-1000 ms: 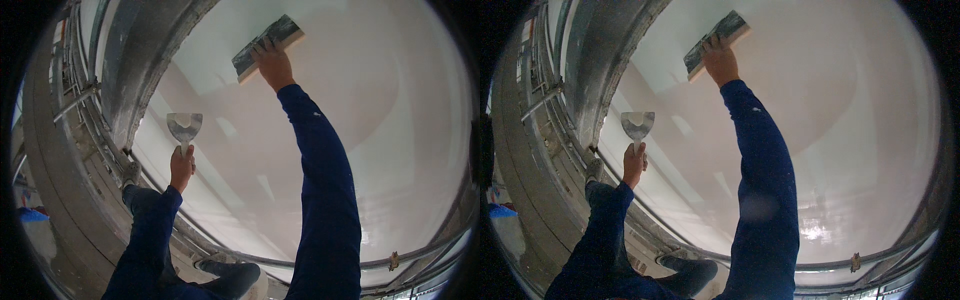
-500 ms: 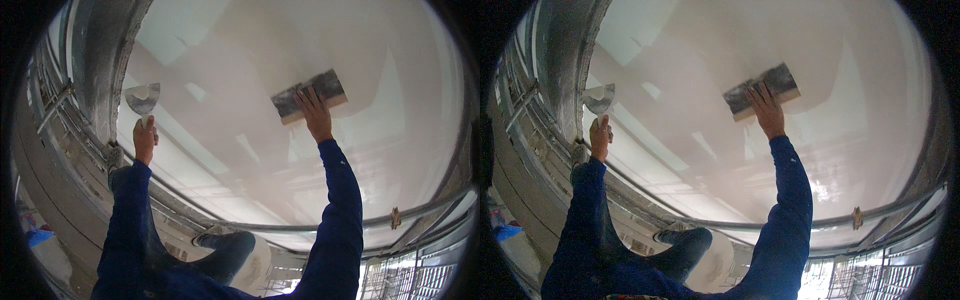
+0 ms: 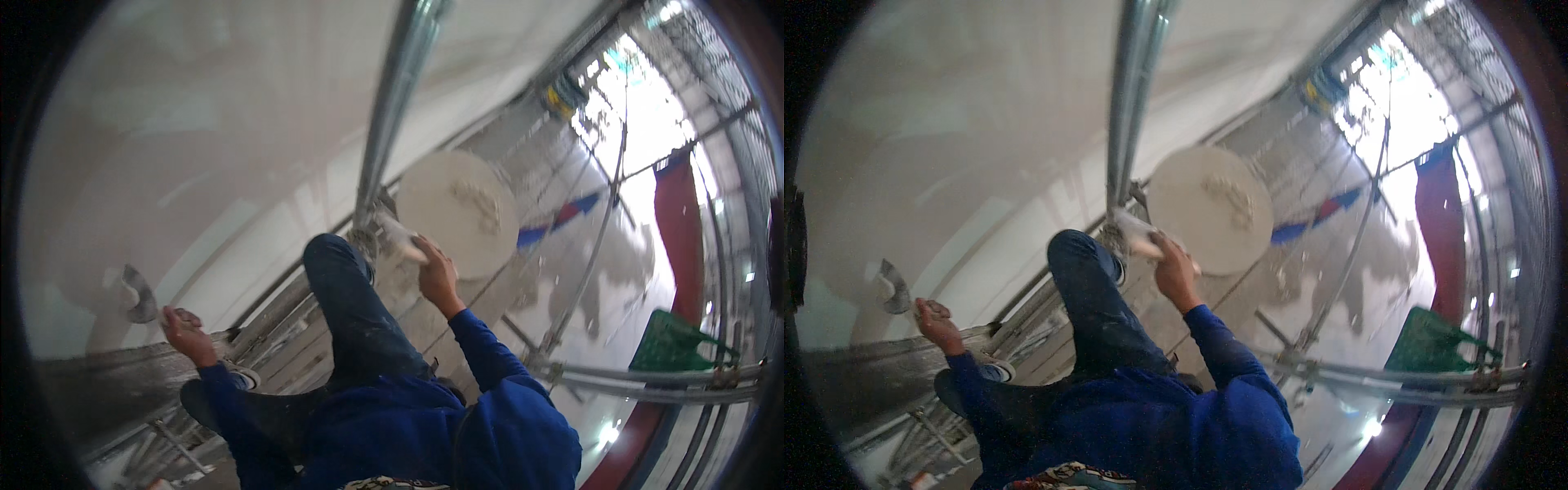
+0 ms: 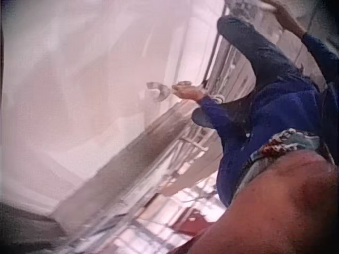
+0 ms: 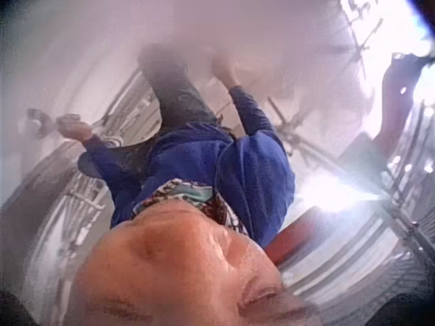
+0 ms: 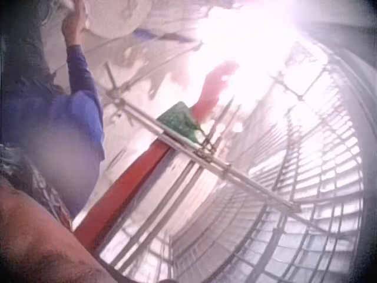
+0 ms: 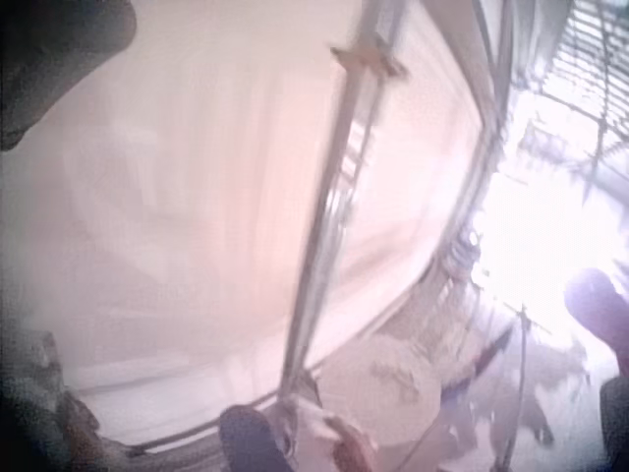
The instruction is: The person applies plaster to a ceiling using a trowel and hawk while standing on scaffolding. They repeatedly scoop plaster from the hawk and spread it across the ceiling surface, smoothing the material with the trowel.
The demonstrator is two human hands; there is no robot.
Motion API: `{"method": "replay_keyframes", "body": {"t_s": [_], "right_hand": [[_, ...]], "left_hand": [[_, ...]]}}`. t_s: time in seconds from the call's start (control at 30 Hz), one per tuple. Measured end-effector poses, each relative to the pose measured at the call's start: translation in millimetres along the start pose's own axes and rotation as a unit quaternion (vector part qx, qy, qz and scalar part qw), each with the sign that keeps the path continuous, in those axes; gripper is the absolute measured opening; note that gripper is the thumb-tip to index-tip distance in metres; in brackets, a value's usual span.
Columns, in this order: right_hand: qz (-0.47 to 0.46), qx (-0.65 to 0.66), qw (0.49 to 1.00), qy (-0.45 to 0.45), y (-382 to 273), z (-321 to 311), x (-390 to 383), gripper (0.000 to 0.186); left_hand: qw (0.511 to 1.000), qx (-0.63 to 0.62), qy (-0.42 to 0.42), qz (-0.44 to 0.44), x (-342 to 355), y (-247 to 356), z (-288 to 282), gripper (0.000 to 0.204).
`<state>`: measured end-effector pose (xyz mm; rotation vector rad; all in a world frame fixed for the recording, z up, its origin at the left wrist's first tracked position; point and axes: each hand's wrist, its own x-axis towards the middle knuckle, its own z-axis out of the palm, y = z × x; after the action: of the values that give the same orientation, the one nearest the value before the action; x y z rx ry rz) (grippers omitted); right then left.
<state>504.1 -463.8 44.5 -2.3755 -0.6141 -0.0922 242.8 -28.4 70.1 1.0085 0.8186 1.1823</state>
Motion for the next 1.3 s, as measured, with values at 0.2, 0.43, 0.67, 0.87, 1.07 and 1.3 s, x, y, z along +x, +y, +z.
{"method": "replay_keyframes", "body": {"t_s": [0.2,0.43,0.67,0.87,1.07,1.3], "right_hand": [[0.443,0.121,0.887,-0.043,213,52,-30,0.036],[0.256,-0.143,0.956,0.013,352,101,105,0.059],[0.283,-0.292,0.914,0.012,436,130,221,0.047],[0.271,-0.327,0.892,-0.156,372,179,148,0.059],[0.216,-0.293,0.926,-0.097,370,116,177,0.053],[0.311,-0.305,0.888,-0.148,419,137,236,0.049]], "left_hand": [[0.976,0.026,-0.158,-0.147,-123,-68,197,0.025],[0.956,0.133,-0.233,-0.119,-160,-119,261,0.028],[0.932,0.237,-0.263,-0.074,-156,-142,263,0.041],[0.933,0.248,-0.248,-0.075,-157,-147,275,0.043],[0.940,0.217,-0.254,-0.074,-159,-149,271,0.039],[0.934,0.227,-0.268,-0.062,-154,-149,267,0.037]]}}
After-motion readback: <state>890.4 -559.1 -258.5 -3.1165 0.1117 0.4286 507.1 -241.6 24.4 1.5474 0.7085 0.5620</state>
